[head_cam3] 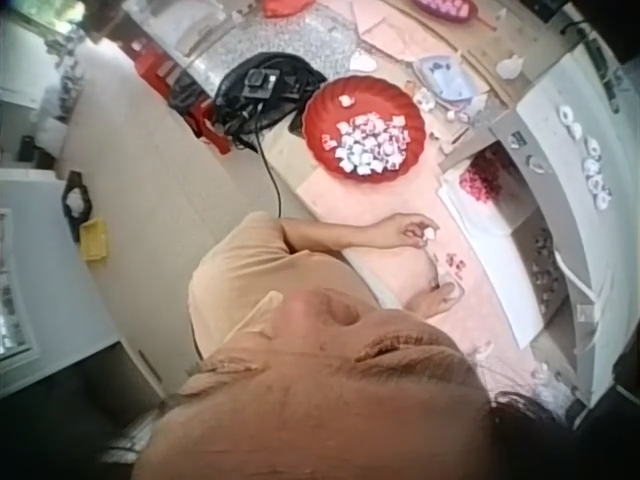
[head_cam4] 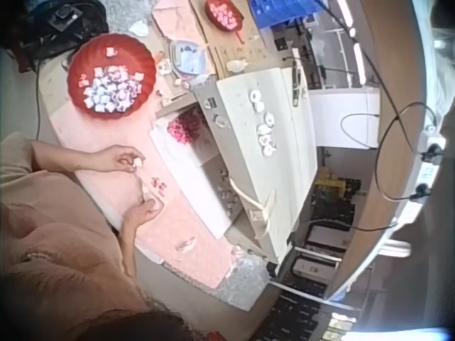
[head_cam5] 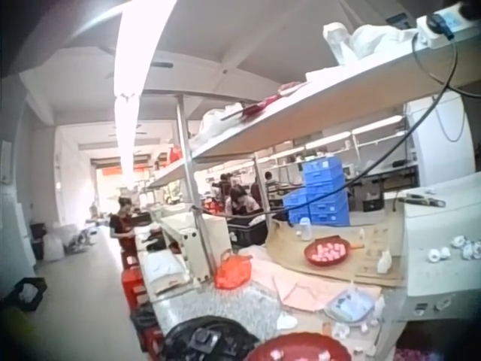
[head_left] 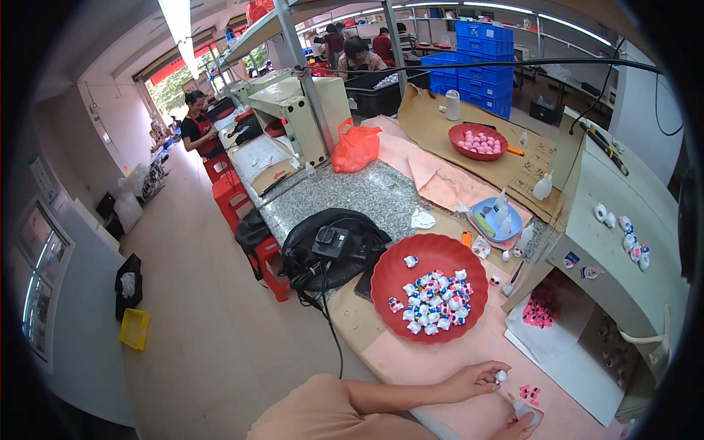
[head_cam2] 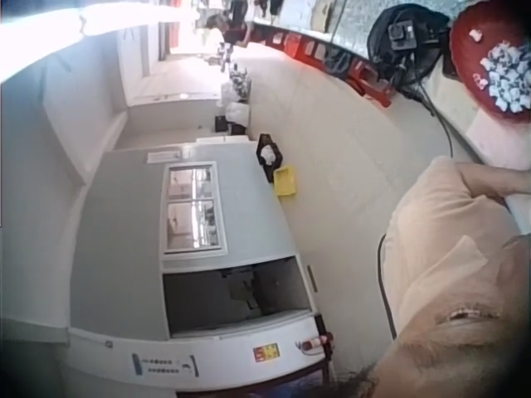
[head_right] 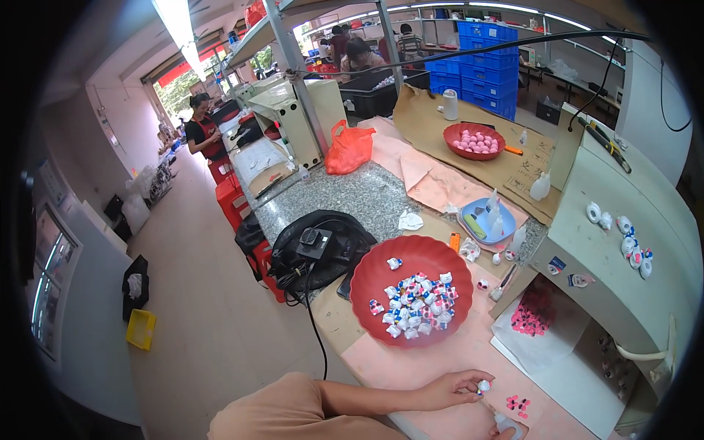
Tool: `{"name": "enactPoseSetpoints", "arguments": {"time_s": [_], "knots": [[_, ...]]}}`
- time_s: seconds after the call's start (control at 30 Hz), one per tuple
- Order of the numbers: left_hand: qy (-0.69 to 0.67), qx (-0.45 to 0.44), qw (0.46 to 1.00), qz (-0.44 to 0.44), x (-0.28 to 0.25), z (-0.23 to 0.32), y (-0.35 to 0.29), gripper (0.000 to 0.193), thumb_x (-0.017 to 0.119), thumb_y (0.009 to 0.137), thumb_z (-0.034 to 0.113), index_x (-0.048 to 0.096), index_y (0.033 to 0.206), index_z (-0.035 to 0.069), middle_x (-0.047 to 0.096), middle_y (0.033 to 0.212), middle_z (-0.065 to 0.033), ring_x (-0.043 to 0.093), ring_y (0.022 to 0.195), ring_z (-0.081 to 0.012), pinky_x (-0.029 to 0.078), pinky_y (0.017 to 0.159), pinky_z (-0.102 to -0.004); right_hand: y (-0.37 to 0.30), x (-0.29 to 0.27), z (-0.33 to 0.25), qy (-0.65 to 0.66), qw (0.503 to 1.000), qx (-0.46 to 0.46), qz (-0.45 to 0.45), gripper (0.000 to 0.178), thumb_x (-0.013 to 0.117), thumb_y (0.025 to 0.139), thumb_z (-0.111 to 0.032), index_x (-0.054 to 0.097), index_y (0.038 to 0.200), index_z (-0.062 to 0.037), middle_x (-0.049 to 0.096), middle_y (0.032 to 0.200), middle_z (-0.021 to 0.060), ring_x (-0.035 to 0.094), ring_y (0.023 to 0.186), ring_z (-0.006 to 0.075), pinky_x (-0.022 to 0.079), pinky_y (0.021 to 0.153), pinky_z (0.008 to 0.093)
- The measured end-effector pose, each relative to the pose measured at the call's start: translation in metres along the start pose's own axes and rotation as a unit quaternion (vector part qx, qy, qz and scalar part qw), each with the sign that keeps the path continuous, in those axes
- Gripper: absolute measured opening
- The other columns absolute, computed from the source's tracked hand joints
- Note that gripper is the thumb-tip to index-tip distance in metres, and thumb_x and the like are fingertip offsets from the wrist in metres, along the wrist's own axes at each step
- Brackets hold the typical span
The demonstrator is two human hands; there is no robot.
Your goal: Assembling small toy components by applying glue from a bottle and attaching decorative pieces.
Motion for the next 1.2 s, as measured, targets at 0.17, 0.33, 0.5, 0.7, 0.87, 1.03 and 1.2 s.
{"name": "enactPoseSetpoints", "arguments": {"time_s": [0.17,0.33,0.5,0.7,0.87,1.03,1.2], "knots": [[-0.002,-0.022,1.000,-0.008,0.000,0.001,-0.001,0.051,0.058,0.094,0.006,0.040,0.141,0.008,0.056,0.103,-0.0031,0.055,0.095,-0.0070,0.045,0.084,-0.0231,-0.003,0.005,-0.007,0.008,1.000,-0.015,0.016,0.041,0.050,0.097,-0.022,0.045,0.127,0.0049,0.058,0.100,0.0151,0.053,0.084,0.0225,0.045,0.073,0.0333],[0.014,-0.022,1.000,-0.001,0.001,0.003,-0.001,0.050,0.058,0.093,0.005,0.041,0.140,0.008,0.056,0.104,-0.0030,0.055,0.096,-0.0073,0.045,0.084,-0.0240,-0.002,0.002,-0.004,-0.003,1.000,-0.002,0.014,0.040,0.049,0.097,-0.021,0.045,0.128,0.0054,0.058,0.099,0.0152,0.053,0.084,0.0225,0.045,0.073,0.0343],[0.003,-0.020,1.000,-0.010,-0.001,0.005,-0.001,0.050,0.059,0.093,0.006,0.041,0.140,0.009,0.057,0.112,-0.0054,0.056,0.100,-0.0087,0.045,0.086,-0.0256,-0.001,0.001,-0.005,-0.017,0.999,-0.024,-0.012,0.034,0.047,0.097,-0.020,0.048,0.121,0.0047,0.056,0.094,0.0131,0.052,0.081,0.0222,0.044,0.072,0.0337],[0.021,-0.022,0.999,-0.007,-0.002,0.002,-0.001,0.050,0.060,0.092,0.006,0.042,0.139,0.009,0.057,0.118,-0.0066,0.057,0.101,-0.0100,0.045,0.086,-0.0261,-0.003,0.008,-0.011,-0.017,0.999,-0.035,-0.018,0.028,0.045,0.097,-0.018,0.050,0.113,0.0037,0.054,0.090,0.0107,0.049,0.077,0.0219,0.043,0.071,0.0332],[0.039,-0.028,0.999,-0.001,-0.001,0.014,-0.001,0.050,0.061,0.092,0.008,0.043,0.138,0.009,0.058,0.117,-0.0063,0.059,0.099,-0.0102,0.046,0.086,-0.0267,-0.006,0.015,-0.018,-0.013,1.000,-0.029,-0.002,0.028,0.044,0.097,-0.017,0.050,0.114,0.0038,0.053,0.090,0.0101,0.049,0.077,0.0216,0.043,0.071,0.0328],[0.038,-0.033,0.999,-0.001,-0.002,0.007,-0.002,0.050,0.061,0.091,0.008,0.044,0.138,0.009,0.061,0.111,-0.0063,0.059,0.098,-0.0106,0.047,0.085,-0.0272,-0.003,0.011,-0.009,-0.019,1.000,0.001,0.013,0.029,0.045,0.096,-0.019,0.051,0.114,0.0039,0.054,0.089,0.0094,0.048,0.077,0.0205,0.042,0.069,0.0327],[0.039,-0.052,0.998,-0.015,-0.003,0.004,-0.001,0.050,0.060,0.091,0.006,0.044,0.138,0.008,0.060,0.114,-0.0068,0.060,0.098,-0.0111,0.048,0.085,-0.0268,0.000,0.012,-0.014,-0.039,0.999,-0.032,0.008,0.029,0.045,0.095,-0.018,0.052,0.111,0.0050,0.054,0.088,0.0096,0.048,0.075,0.0206,0.042,0.067,0.0329]]}}
Point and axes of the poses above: each hand's wrist, its own y-axis towards the middle knuckle, its own x-axis out of the palm, z = x × y, the point moved 1 cm from there along y, towards the middle knuckle
